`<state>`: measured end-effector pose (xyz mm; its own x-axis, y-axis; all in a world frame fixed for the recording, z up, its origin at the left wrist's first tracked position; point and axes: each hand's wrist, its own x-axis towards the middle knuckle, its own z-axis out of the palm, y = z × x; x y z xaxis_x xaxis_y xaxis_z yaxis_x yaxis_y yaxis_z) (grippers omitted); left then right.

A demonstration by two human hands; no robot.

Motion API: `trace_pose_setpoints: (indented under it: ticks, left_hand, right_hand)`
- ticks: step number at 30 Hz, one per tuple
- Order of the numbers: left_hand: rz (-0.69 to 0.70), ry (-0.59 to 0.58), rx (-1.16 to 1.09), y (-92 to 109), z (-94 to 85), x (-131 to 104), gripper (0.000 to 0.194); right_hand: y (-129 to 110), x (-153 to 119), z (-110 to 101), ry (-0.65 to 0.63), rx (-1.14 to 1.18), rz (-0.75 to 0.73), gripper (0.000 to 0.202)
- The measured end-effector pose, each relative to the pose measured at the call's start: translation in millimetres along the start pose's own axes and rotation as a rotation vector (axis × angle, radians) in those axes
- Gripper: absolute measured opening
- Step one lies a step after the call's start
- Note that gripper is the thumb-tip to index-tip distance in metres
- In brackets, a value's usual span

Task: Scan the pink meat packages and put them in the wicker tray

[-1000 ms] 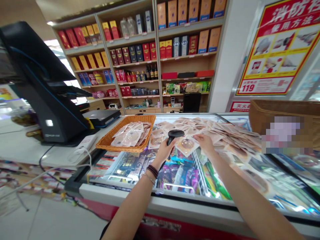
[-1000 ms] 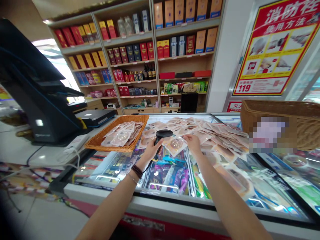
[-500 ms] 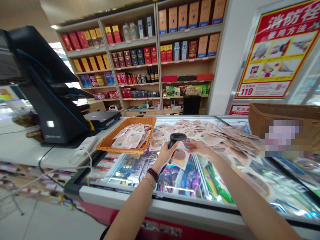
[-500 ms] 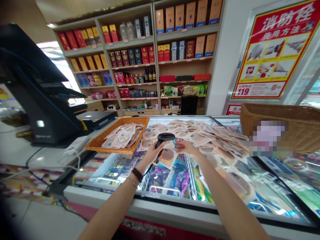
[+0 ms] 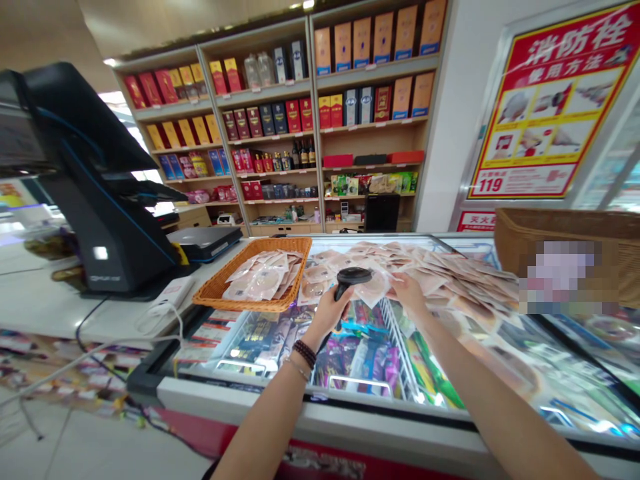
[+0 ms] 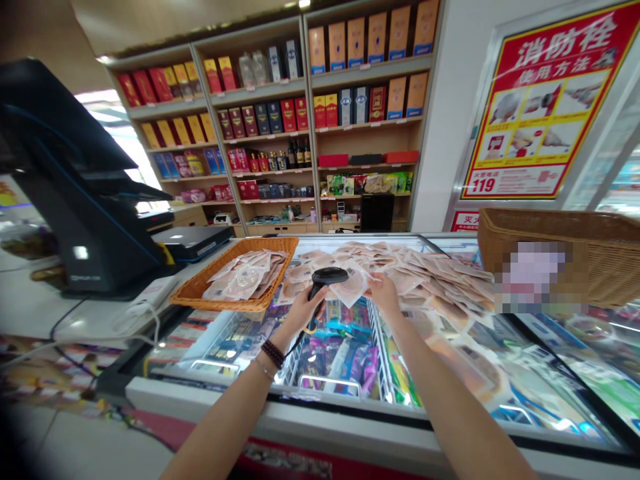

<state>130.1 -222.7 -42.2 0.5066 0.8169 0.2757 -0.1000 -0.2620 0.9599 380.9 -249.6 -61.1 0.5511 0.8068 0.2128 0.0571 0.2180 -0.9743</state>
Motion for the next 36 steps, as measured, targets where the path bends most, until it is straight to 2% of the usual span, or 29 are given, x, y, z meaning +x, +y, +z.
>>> trace_pose_setpoints:
  ticks: [4,11,18,23,27,30,32,36]
  left_hand:
    - [-0.025,0.014,-0.032,2,-1.0,-1,0.063]
    - [-0.017,0.003,-0.024,5,-2.5,-4,0.061]
    - [-0.018,0.004,-0.009,4,-3.2,-5,0.06]
    - [-0.022,0.034,-0.025,7,-2.9,-6,0.062]
    - [0.001,0.085,-0.09,17,-5.7,-3,0.068]
    - [0.027,0.152,-0.143,29,-17.7,0,0.073]
    - [0.059,0.204,-0.168,39,-32.7,2,0.074]
    - [0.124,0.34,-0.122,58,-76.4,-1,0.073]
  right_hand:
    - [4,-3,3,0.073,-0.076,0.039,0.02]
    - [3,-7,4,0.101,-0.149,0.012,0.02]
    - [1,-9,4,0.081,-0.193,-0.038,0.036]
    - [-4,-11,4,0.119,-0.255,-0.052,0.047]
    - [-9,-9,7,0.138,-0.046,-0.057,0.045]
    - [-10,1,15,0.173,0.174,-0.032,0.043]
    - [-10,12,26,0.175,0.275,-0.003,0.04]
    - [-14,34,72,0.134,0.385,0.051,0.034]
